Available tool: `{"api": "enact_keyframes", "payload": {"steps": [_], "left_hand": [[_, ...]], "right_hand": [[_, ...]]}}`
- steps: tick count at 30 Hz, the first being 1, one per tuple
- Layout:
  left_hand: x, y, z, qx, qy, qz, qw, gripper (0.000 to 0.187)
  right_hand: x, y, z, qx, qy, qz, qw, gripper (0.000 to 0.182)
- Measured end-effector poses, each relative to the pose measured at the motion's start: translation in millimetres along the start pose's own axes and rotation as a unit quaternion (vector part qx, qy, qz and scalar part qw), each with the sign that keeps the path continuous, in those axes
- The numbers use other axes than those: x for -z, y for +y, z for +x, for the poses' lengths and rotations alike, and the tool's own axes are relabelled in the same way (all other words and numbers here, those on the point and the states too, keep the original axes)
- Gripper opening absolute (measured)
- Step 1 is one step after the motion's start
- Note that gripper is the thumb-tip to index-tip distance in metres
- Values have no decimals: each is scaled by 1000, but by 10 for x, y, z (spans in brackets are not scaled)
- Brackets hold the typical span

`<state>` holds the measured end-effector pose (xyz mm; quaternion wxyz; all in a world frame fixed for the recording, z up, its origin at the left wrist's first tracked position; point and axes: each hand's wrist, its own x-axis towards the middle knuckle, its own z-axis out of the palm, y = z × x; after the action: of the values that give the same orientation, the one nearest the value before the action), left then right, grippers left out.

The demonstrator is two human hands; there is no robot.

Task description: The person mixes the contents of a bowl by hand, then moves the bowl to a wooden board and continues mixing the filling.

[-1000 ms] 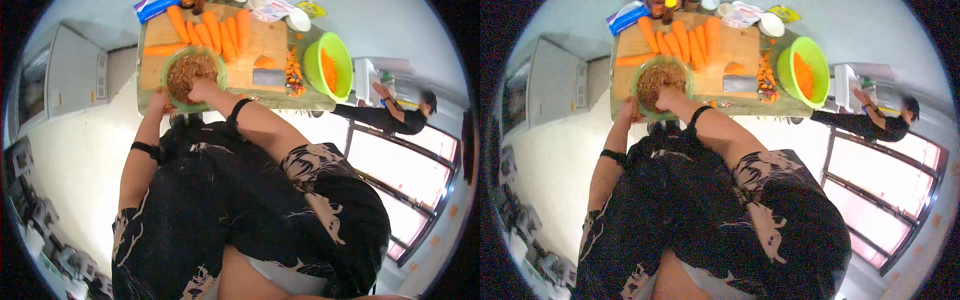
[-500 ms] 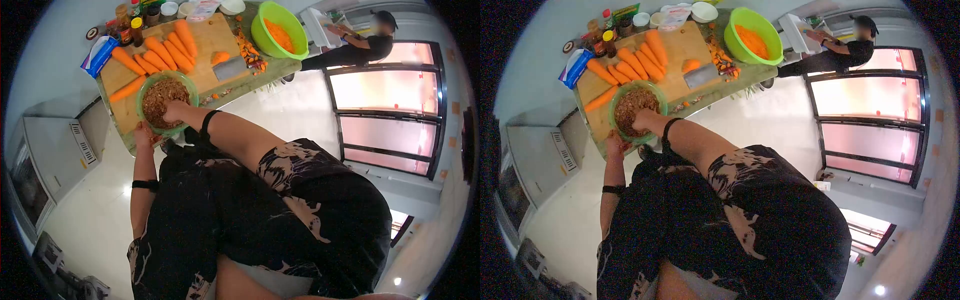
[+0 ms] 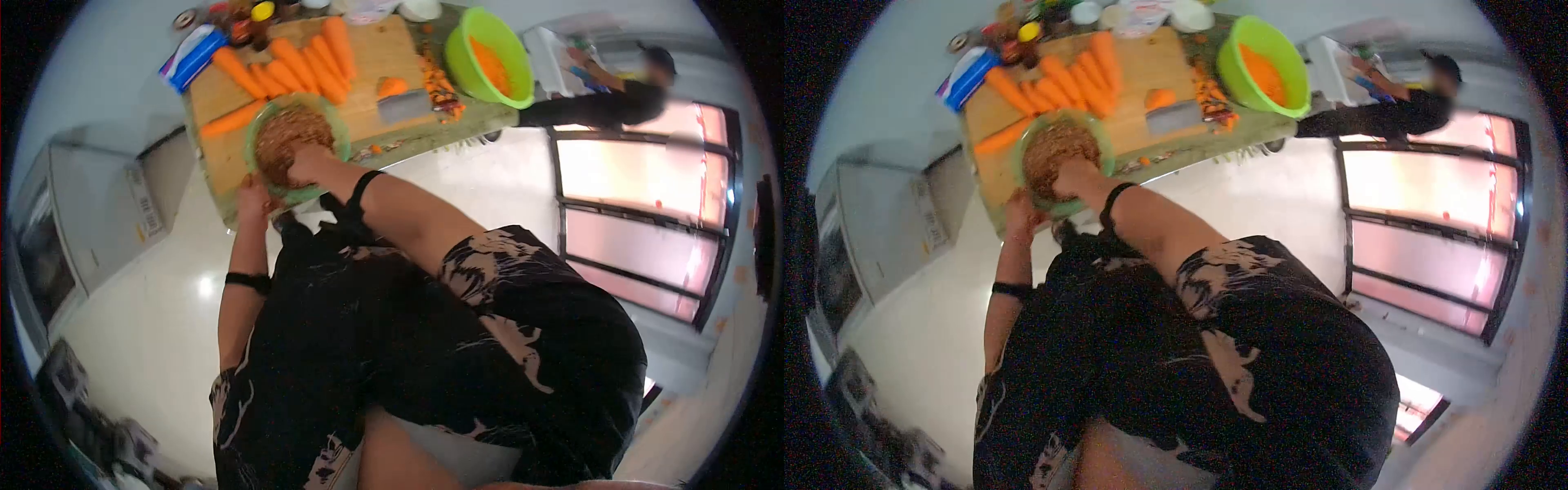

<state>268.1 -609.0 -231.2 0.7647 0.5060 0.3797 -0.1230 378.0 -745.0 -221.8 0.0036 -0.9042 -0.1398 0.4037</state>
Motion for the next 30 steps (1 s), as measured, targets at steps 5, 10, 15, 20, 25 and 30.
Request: {"api": "enact_keyframes", "payload": {"steps": [5,10,15,20,25,30], "left_hand": [[57,-76,93,20,18,-9,1000,34],[-2,-22,11,-17,28,-8,999,32],[-85,69,-66,-33,76,-25,996,33],[-95,217,-36,-12,102,58,993,33],[0,-536,574,-108,108,102,983,36],[-24,-162,172,-115,79,70,988,41]], "right_hand": [[81,48,197,-99,-34,558,823,48],[209,89,196,66,170,138,973,64],[371,-155,-32,-31,9,36,999,71],[-21,494,852,5,-148,472,869,52],[508,179,285,80,37,366,927,45],[493,59,-65,122,130,-96,979,59]]}}
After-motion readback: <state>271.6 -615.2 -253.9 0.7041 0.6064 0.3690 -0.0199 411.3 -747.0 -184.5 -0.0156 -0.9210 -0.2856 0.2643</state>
